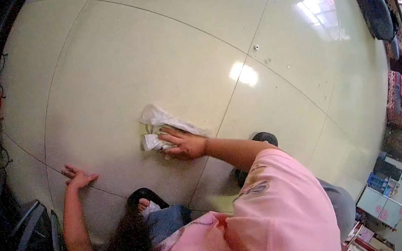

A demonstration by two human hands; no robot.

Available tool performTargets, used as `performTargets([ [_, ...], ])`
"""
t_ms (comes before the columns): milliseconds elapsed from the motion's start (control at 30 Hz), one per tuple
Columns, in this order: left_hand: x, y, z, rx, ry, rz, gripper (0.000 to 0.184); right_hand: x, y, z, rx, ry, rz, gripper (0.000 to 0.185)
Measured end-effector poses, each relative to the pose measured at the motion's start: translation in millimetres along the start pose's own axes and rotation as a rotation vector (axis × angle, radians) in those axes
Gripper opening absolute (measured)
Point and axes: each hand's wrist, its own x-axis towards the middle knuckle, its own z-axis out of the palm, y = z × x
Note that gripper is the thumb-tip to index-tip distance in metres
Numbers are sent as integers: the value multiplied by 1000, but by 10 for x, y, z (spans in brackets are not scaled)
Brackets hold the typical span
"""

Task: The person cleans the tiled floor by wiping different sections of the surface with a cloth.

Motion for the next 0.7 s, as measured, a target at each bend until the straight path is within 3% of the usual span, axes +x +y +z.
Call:
performTargets([
  [33,3,-5,-12,13,4,-4,138,-10,125,80,114,131,-58,44],
  [100,31,-62,31,-45,16,27,142,-213,472,130,41,207,8,43],
  [167,72,-49,40,-28,11,0,142,-386,810,-422,-31,322,215,47],
  [233,114,-15,25,-31,3,-30,142,-622,1262,-1084,-200,233,531,56],
  [267,132,2,19,13,-22,-45,143,-851,1522,-1248,-372,385,571,56],
  [300,131,5,21,57,-51,-62,143,-1110,1851,-1420,-296,402,715,56],
  [367,105,-4,4,61,-46,-40,143,-1249,2205,-1957,717,1026,1121,46],
  [433,49,-16,-16,83,-39,-20,144,-1622,2428,-2477,-88,487,1088,33],
  [500,-25,58,-20,-15,37,-69,141,-1408,1790,-2896,-278,666,879,29],
  [533,27,58,-9,-24,41,-64,141,-1381,1452,-3006,-301,603,899,31],
  [600,133,72,-64,135,-24,-36,138,-1619,972,-3023,-333,261,656,32],
  [633,105,141,-125,197,-42,-24,137,-1634,616,-3005,39,163,1031,29],
  [667,-104,291,-291,249,43,63,131,-1972,563,-2796,-162,1,777,29],
  [700,-323,492,-440,300,130,147,127,-2198,450,-2616,-108,-59,494,34],
])
